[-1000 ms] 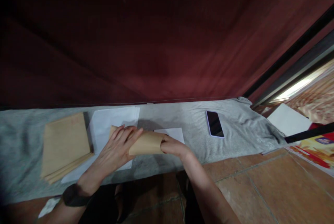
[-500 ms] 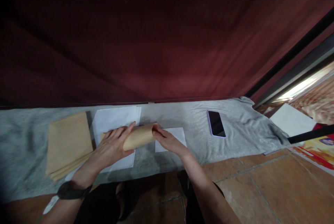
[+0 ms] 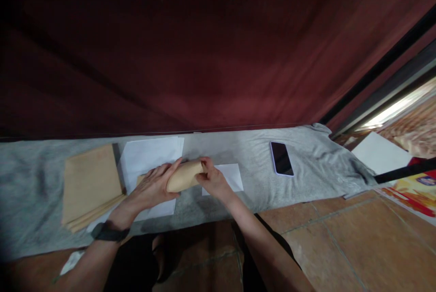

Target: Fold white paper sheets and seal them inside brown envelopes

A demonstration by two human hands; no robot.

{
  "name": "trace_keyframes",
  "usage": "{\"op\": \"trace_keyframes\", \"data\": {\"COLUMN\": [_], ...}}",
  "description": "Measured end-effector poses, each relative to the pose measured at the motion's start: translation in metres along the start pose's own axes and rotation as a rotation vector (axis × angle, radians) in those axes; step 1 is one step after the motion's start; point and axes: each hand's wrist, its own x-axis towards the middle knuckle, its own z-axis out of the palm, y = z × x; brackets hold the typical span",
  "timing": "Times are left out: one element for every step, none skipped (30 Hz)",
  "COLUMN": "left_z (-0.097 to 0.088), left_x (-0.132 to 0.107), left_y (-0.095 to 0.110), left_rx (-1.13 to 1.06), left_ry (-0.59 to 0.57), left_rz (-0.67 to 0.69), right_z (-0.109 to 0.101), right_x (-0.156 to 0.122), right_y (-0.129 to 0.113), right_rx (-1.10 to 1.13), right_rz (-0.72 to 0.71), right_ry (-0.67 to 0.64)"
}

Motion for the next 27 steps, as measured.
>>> {"op": "trace_keyframes", "data": {"left_z": [0.001, 0.003, 0.004, 0.006, 0.007, 0.007, 0.008, 0.008, 0.009, 0.010, 0.011, 0.012, 0.014, 0.015, 0.016, 0.017, 0.017, 0.017, 0.016, 0.015, 0.015, 0.014, 0.014, 0.014, 0.015, 0.015, 0.016], "left_x": [0.001, 0.001, 0.002, 0.003, 0.004, 0.004, 0.005, 0.005, 0.005, 0.005, 0.006, 0.006, 0.006, 0.007, 0.007, 0.007, 0.008, 0.008, 0.008, 0.007, 0.007, 0.007, 0.007, 0.008, 0.008, 0.008, 0.009], "left_y": [0.001, 0.001, 0.002, 0.003, 0.004, 0.005, 0.006, 0.006, 0.006, 0.006, 0.006, 0.007, 0.007, 0.008, 0.008, 0.009, 0.010, 0.011, 0.012, 0.012, 0.013, 0.012, 0.012, 0.012, 0.011, 0.010, 0.010], "left_rx": [-0.007, -0.013, -0.018, -0.020, -0.019, -0.019, -0.018, -0.018, -0.017, -0.016, -0.015, -0.014, -0.014, -0.014, -0.014, -0.014, -0.014, -0.014, -0.013, -0.011, -0.006, 0.000, 0.006, 0.013, 0.018, 0.023, 0.026], "left_ry": [-0.003, -0.006, -0.008, -0.008, -0.006, -0.003, -0.001, 0.003, 0.009, 0.015, 0.021, 0.027, 0.031, 0.032, 0.032, 0.032, 0.032, 0.033, 0.033, 0.035, 0.037, 0.041, 0.044, 0.047, 0.047, 0.047, 0.046], "left_rz": [0.006, 0.014, 0.023, 0.029, 0.030, 0.030, 0.030, 0.034, 0.040, 0.049, 0.059, 0.067, 0.071, 0.073, 0.073, 0.073, 0.069, 0.060, 0.050, 0.040, 0.034, 0.032, 0.036, 0.041, 0.045, 0.046, 0.044], "right_z": [0.001, 0.001, 0.001, 0.001, 0.001, 0.001, 0.000, 0.000, 0.000, 0.000, 0.000, 0.000, 0.001, 0.002, 0.003, 0.003, 0.004, 0.004, 0.004, 0.004, 0.004, 0.004, 0.004, 0.004, 0.005, 0.005, 0.003], "right_x": [0.000, 0.000, 0.000, 0.000, 0.000, 0.000, -0.001, -0.001, -0.001, -0.002, -0.002, -0.003, -0.003, -0.003, -0.004, -0.004, -0.004, -0.005, -0.005, -0.004, -0.004, -0.004, -0.004, -0.003, -0.003, -0.002, -0.002], "right_y": [0.000, 0.000, 0.000, 0.000, 0.001, 0.001, 0.002, 0.002, 0.002, 0.002, 0.002, 0.002, 0.002, 0.002, 0.002, 0.002, 0.002, 0.002, 0.003, 0.004, 0.006, 0.008, 0.009, 0.011, 0.013, 0.015, 0.016], "right_rx": [0.005, 0.009, 0.008, 0.003, -0.003, -0.008, -0.007, -0.001, 0.007, 0.015, 0.016, 0.012, 0.006, -0.001, -0.007, -0.008, -0.006, -0.001, 0.000, -0.003, -0.010, -0.023, -0.037, -0.049, -0.054, -0.047, -0.032], "right_rz": [0.002, 0.009, 0.021, 0.033, 0.044, 0.051, 0.052, 0.049, 0.044, 0.040, 0.040, 0.043, 0.048, 0.051, 0.051, 0.049, 0.049, 0.053, 0.061, 0.070, 0.072, 0.064, 0.049, 0.028, 0.008, -0.011, -0.024], "right_ry": [0.012, 0.016, 0.015, 0.010, 0.005, 0.003, 0.002, -0.001, -0.003, -0.002, 0.003, 0.011, 0.019, 0.026, 0.036, 0.051, 0.073, 0.101, 0.131, 0.154, 0.161, 0.149, 0.125, 0.097, 0.069, 0.048, 0.039]}}
